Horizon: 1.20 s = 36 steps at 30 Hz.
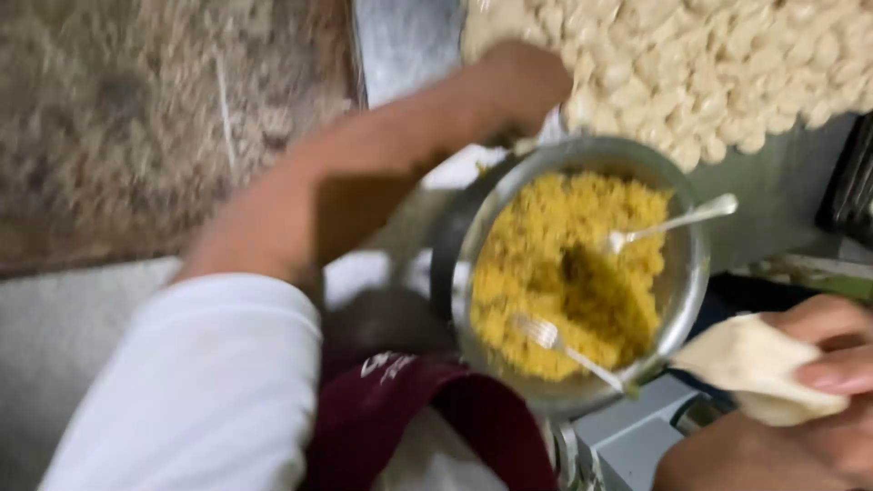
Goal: Filling and sealing dough with a savory mixture to prepare pastries for baking
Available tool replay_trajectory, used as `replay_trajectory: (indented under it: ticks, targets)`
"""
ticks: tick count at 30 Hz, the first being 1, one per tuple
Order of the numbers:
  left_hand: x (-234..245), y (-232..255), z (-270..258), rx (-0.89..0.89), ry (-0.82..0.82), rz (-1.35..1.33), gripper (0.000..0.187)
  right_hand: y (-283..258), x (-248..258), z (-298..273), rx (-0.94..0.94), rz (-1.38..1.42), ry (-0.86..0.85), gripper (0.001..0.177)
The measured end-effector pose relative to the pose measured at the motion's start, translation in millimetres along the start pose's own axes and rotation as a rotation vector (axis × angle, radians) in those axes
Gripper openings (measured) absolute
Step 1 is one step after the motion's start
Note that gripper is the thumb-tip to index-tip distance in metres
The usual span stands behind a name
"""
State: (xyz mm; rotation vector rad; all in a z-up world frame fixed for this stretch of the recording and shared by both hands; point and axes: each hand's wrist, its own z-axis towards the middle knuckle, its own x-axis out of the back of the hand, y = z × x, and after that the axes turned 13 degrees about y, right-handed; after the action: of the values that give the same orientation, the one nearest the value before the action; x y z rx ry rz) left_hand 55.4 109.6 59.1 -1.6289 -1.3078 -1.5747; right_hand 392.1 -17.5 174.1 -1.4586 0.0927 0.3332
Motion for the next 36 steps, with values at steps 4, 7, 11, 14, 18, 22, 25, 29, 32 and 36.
replay_trajectory:
  ticks: [4, 7, 11, 14, 18, 22, 25, 29, 32, 36]
  targets:
    - [9, -43, -111, 0.11, 0.436, -0.127, 0.022, -43, -33, -66, 0.119, -0.727, -0.597, 0.046]
    - [36, -34, -246, 0.197, 0.369, -0.228, 0.034, -15, -94, -85, 0.216, -0.686, -0.795, 0.043]
    - [15, -11, -391, 0.395, 0.011, -0.473, 0.029, 81, -225, -122, 0.165, -0.554, -0.888, 0.023]
    - [-43, -10, -474, 0.625, 0.056, -0.704, 0.089, 139, -265, -146, 0.126, -0.702, -1.251, 0.05]
    - [-100, -11, -547, 0.593, 0.363, -0.806, 0.072, 170, -264, -99, 0.416, -1.093, -0.736, 0.028]
    - [-135, -4, -583, 0.739, 0.57, -1.237, 0.05, 234, -229, -33, 0.286, -1.59, -0.316, 0.029]
    - [-105, -5, -586, 0.704, 0.48, -0.971, 0.051, 266, -205, -17, 0.184, -1.777, -0.021, 0.052]
    - [-116, -20, -603, 0.591, 0.595, -0.599, 0.043, 317, -164, 21, 0.251, -1.67, 0.166, 0.047]
    - [-114, -44, -606, 0.892, 0.188, -0.58, 0.068, 317, -162, 18, 0.199, -1.789, 0.347, 0.027]
    - [-157, -67, -616, 0.86, 0.331, -0.554, 0.064, 291, -194, -18, 0.405, -1.856, -0.02, 0.022]
